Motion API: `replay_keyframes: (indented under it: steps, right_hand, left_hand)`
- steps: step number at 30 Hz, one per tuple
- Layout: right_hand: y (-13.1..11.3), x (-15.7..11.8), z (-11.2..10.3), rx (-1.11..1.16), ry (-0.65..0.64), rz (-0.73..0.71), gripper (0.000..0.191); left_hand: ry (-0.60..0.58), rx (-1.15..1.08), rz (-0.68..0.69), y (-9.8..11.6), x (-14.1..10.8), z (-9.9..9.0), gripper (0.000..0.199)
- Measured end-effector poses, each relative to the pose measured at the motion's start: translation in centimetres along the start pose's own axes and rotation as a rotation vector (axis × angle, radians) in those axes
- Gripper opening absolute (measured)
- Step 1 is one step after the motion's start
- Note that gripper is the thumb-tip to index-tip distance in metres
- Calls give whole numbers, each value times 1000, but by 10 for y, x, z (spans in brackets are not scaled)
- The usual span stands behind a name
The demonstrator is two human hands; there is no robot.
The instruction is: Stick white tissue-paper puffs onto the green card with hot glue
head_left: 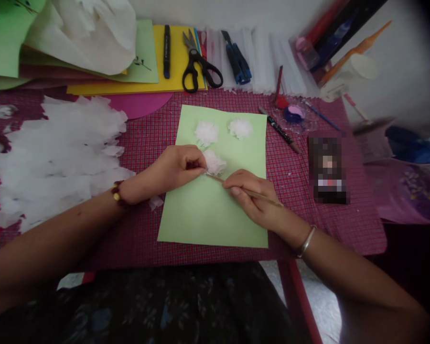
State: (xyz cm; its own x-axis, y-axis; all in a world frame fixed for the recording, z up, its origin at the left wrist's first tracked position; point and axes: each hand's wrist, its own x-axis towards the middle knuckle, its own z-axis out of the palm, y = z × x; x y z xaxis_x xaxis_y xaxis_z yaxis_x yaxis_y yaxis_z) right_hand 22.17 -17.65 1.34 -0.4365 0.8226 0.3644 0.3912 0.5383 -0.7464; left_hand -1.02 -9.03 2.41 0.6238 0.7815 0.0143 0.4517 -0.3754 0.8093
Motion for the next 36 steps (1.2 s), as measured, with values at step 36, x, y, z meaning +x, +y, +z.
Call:
replay_keyframes:
  steps: [36]
  right_hand:
    - [29, 24, -21, 419, 284, 426, 26]
  left_hand:
    - [2, -64, -60, -9, -11, -16, 16]
